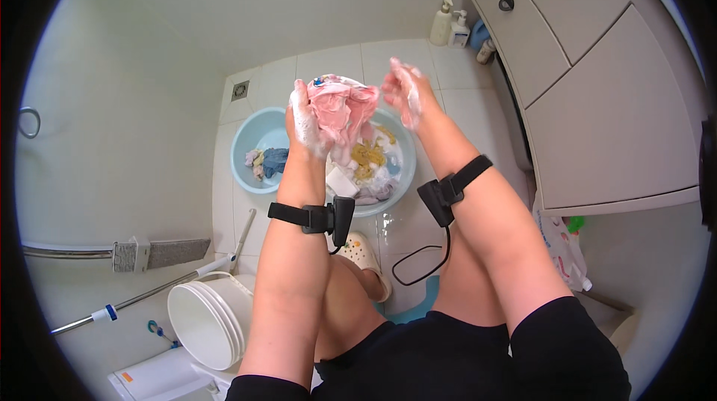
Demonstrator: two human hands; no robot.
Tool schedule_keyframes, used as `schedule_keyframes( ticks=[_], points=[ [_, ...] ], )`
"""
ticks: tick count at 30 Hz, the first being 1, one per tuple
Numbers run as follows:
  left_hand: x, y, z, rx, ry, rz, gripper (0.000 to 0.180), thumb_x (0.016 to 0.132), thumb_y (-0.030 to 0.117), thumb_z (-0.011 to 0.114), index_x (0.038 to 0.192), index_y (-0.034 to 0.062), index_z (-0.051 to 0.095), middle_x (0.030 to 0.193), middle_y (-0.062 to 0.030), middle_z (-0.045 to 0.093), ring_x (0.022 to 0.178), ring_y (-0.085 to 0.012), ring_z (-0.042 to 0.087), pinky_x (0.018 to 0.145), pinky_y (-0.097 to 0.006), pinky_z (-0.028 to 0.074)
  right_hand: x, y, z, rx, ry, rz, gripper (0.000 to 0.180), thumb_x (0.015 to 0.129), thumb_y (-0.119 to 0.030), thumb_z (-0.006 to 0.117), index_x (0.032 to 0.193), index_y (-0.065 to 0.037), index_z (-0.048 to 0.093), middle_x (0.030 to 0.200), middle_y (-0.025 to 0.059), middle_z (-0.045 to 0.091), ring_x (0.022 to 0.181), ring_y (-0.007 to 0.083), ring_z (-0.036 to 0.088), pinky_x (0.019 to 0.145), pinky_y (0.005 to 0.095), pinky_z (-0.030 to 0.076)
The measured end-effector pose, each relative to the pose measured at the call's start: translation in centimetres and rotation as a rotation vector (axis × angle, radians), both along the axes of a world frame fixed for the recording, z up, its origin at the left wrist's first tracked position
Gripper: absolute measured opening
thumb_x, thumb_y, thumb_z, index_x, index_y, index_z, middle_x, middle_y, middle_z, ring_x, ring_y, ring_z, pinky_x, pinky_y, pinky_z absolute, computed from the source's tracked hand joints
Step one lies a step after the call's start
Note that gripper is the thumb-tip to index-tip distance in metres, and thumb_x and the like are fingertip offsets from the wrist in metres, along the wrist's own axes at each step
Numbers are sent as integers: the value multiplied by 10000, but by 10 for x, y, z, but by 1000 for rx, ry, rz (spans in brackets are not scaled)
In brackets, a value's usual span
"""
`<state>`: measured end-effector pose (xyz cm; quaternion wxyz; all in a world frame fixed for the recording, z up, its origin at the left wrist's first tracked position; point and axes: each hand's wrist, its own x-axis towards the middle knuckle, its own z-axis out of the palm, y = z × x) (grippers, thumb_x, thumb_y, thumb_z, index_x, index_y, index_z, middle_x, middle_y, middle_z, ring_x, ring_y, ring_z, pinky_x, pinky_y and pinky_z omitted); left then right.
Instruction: Hand wash children's clothing in a basin using detergent and a bar of soap.
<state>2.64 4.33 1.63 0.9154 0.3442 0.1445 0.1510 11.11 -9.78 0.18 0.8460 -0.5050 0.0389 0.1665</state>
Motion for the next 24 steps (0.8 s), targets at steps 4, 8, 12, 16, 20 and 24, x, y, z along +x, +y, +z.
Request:
schedule_keyframes(
  ticks=[4, 8, 12, 16, 20, 24],
  points=[
    [-5, -2, 5, -95, -147, -94, 454, 936, 343, 282, 998, -47, 506, 974, -187, 575, 911, -304, 575, 776, -401, 484, -17, -1, 0, -277, 168, 431, 569, 751, -498, 606, 1112, -84, 458, 971, 62, 505, 905, 213, 520, 785, 361, 404],
    [0, -10, 6, -192, -115, -94, 398, 924, 328, 327, 1003, -17, 508, 992, -179, 574, 920, -297, 573, 776, -388, 483, -27, 8, 0, -103, 228, 540, 529, 739, -426, 631, 1120, -88, 489, 1009, 81, 533, 847, 193, 547, 780, 342, 416],
    [6, -6, -2, -153, -163, -188, 376, 897, 254, 360, 1108, -29, 487, 1042, -145, 579, 967, -266, 566, 854, -380, 458, -13, 11, -12, 127, 89, 536, 407, 766, -289, 628, 1095, -89, 495, 968, 66, 550, 861, 191, 562, 796, 325, 425],
    [1, 18, -21, 192, -80, -230, 390, 836, 197, 407, 1135, -47, 465, 1068, -156, 561, 1003, -238, 551, 861, -352, 458, -21, 14, 11, 313, 62, 405, 311, 786, -126, 585, 1067, -46, 479, 929, 71, 561, 849, 184, 568, 776, 303, 447],
    [-5, -12, 4, 432, 101, -114, 468, 759, 85, 511, 1196, -36, 397, 1082, -138, 546, 975, -222, 563, 843, -318, 465, -20, 15, 3, 291, -1, 288, 304, 773, -66, 557, 1045, 22, 451, 920, 125, 558, 863, 213, 578, 781, 327, 473],
    [-6, -11, 5, 569, 246, -290, 362, 736, 44, 531, 1092, 31, 464, 928, -66, 558, 826, -146, 570, 713, -250, 466, -15, 14, 4, 354, -38, 335, 321, 736, -2, 524, 1043, 42, 442, 924, 153, 553, 850, 235, 587, 765, 341, 496]
  ],
)
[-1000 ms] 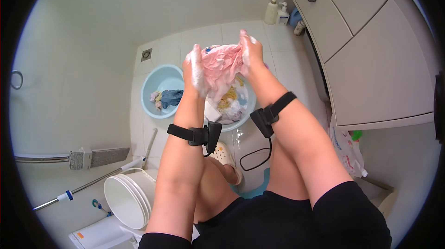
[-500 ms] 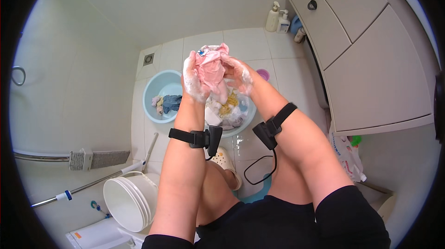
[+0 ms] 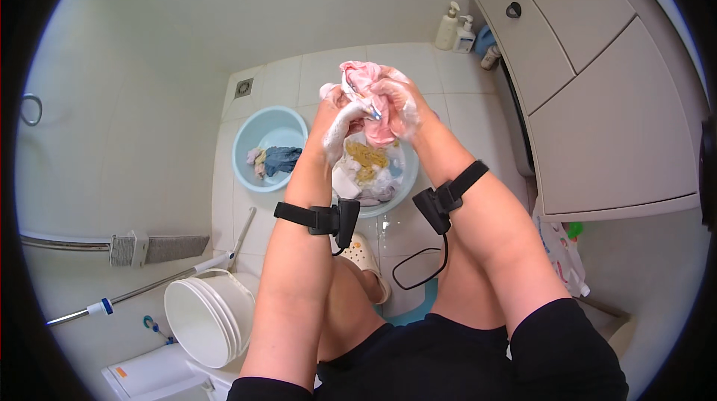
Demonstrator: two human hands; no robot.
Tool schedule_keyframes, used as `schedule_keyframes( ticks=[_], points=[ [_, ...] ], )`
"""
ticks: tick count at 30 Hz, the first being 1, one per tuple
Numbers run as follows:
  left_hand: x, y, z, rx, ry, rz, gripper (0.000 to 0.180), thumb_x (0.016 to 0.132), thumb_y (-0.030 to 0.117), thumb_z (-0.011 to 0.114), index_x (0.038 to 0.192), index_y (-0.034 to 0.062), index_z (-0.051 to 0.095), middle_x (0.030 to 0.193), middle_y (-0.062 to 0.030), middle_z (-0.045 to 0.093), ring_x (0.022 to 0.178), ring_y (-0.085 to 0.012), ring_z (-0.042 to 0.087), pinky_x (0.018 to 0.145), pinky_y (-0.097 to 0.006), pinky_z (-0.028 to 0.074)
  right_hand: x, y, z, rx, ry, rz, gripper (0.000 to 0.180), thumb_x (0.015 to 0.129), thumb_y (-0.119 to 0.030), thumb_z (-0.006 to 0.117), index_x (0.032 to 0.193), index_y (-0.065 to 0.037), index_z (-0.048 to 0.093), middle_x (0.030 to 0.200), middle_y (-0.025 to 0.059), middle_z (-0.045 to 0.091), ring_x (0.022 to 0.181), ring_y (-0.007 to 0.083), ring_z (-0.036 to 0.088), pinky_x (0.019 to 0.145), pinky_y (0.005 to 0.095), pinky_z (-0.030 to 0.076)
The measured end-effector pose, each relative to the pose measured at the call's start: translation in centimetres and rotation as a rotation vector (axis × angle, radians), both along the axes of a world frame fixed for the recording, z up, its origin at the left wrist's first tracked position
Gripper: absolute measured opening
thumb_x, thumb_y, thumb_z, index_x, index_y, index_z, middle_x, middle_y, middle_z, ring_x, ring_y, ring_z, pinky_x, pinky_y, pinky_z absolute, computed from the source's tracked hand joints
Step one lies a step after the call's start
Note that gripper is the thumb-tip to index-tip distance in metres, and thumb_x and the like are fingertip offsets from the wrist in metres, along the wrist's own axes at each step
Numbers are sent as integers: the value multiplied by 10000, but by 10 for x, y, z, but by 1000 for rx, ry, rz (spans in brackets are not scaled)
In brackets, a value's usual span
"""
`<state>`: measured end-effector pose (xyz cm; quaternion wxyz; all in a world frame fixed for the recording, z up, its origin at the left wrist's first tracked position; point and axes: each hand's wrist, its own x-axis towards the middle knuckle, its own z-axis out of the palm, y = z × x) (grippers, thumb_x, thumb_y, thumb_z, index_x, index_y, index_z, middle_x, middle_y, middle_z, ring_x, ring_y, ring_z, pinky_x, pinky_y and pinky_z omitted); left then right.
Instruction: Hand wash children's clothing in a basin using detergent and a bar of soap.
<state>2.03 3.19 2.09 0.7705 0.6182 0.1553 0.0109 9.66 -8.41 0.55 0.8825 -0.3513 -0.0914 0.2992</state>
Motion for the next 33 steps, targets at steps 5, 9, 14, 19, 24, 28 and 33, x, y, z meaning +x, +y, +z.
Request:
schedule_keyframes(
  ticks=[5, 9, 14, 19, 24, 28, 33],
  points=[
    [-3, 26, -8, -183, -2, 123, 240, 795, 203, 533, 984, 54, 533, 853, -51, 568, 778, -160, 585, 652, -306, 475, -1, -10, 17, 38, 8, 52, 308, 699, 37, 475, 1007, 41, 471, 908, 146, 548, 841, 233, 585, 739, 336, 509],
    [-1, 2, -4, -129, -1, 36, 363, 899, 283, 423, 1111, -9, 459, 1021, -106, 547, 945, -208, 566, 817, -387, 483, -3, -8, 12, -103, -126, 44, 307, 710, 14, 504, 1017, 26, 485, 899, 121, 547, 819, 202, 573, 743, 295, 494],
    [7, 10, -18, -487, -152, 218, 350, 930, 259, 350, 1140, -3, 450, 1111, -136, 527, 1003, -263, 550, 855, -403, 469, -1, -8, 12, -209, -46, -54, 278, 721, -15, 540, 996, 4, 515, 865, 84, 549, 798, 172, 554, 692, 258, 468],
    [6, 14, -13, -765, -263, 117, 400, 915, 305, 356, 1181, 16, 432, 1136, -164, 523, 1053, -315, 518, 899, -453, 429, 2, -15, 8, -534, -39, -215, 231, 750, -131, 578, 956, -29, 552, 841, 48, 559, 816, 140, 534, 669, 257, 434],
    [2, 17, -1, -816, -316, 3, 456, 931, 352, 281, 1193, 7, 425, 1119, -161, 531, 1003, -307, 547, 853, -428, 463, -11, -10, 19, -682, -186, 158, 281, 758, -337, 596, 921, -108, 587, 845, 11, 572, 813, 116, 509, 704, 316, 401],
    [6, 15, -9, -794, -251, 27, 459, 934, 356, 279, 1201, 15, 428, 1106, -155, 542, 1006, -294, 547, 859, -428, 456, -5, -9, 6, -454, -243, 234, 225, 757, -277, 598, 868, -81, 601, 835, 21, 566, 797, 104, 509, 718, 265, 396],
    [3, 17, -7, -581, -197, 112, 513, 917, 439, 293, 1209, 42, 434, 1126, -135, 545, 993, -259, 561, 784, -406, 499, -4, -12, 28, -12, 45, 150, 258, 818, -220, 523, 1021, -63, 543, 946, 71, 578, 859, 161, 555, 761, 304, 434]
  ],
)
